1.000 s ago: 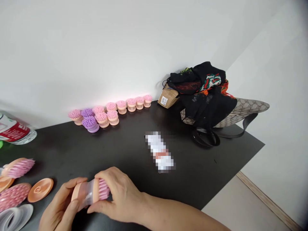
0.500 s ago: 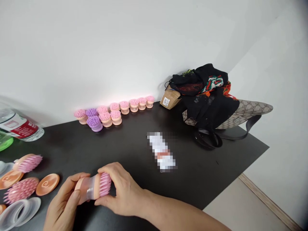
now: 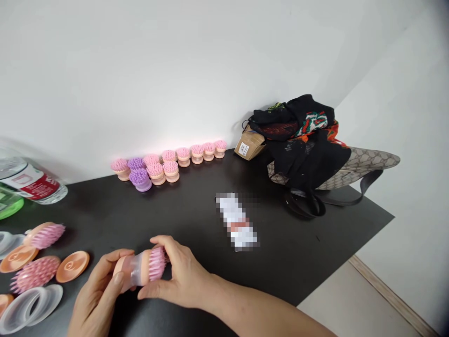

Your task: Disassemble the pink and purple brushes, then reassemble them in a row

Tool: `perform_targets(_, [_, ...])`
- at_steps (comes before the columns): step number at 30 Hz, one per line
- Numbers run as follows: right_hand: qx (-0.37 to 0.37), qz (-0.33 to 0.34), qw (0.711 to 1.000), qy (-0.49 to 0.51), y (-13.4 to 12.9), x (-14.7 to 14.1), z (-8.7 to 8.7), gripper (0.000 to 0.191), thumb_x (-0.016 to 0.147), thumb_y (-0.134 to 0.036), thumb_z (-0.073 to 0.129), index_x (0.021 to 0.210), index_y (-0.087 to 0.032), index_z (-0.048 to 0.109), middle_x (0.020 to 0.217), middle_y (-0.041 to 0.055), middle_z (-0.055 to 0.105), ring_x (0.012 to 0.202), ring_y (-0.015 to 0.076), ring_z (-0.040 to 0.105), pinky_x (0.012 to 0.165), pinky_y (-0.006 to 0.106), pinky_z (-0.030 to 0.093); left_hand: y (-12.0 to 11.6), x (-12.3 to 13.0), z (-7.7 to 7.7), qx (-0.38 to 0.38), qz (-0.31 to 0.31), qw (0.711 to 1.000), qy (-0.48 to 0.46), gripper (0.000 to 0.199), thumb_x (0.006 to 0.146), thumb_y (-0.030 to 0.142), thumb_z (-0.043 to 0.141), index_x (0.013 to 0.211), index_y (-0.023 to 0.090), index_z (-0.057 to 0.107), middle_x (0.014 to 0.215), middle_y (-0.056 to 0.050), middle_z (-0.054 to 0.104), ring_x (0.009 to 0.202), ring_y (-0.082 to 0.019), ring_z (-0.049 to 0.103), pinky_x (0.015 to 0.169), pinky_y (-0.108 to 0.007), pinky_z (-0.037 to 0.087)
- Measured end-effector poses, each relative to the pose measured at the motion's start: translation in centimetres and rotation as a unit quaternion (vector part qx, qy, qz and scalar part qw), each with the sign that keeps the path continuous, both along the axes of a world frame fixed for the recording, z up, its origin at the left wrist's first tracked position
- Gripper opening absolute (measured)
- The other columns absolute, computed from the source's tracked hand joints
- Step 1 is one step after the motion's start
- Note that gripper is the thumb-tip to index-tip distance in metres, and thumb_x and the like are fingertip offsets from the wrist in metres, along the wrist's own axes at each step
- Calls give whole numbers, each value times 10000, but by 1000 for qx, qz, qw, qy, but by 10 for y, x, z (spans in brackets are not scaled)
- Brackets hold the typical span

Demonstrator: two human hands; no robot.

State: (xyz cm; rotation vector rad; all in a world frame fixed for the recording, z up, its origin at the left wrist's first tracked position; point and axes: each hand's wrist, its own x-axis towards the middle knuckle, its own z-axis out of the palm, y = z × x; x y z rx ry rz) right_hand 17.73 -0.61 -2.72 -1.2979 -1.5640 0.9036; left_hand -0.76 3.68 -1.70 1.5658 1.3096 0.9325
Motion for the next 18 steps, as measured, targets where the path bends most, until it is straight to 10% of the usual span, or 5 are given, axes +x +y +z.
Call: perform_targets(18, [84, -40, 995, -47, 2, 0, -4, 548, 695, -423, 850, 1111, -184, 586, 1078, 75, 688, 1015, 215, 654, 909, 347, 539, -2, 0, 2, -30, -83, 996, -31, 438, 705, 400, 802, 1094, 290, 632, 1109, -30, 678, 995, -228, 677, 812, -220, 585])
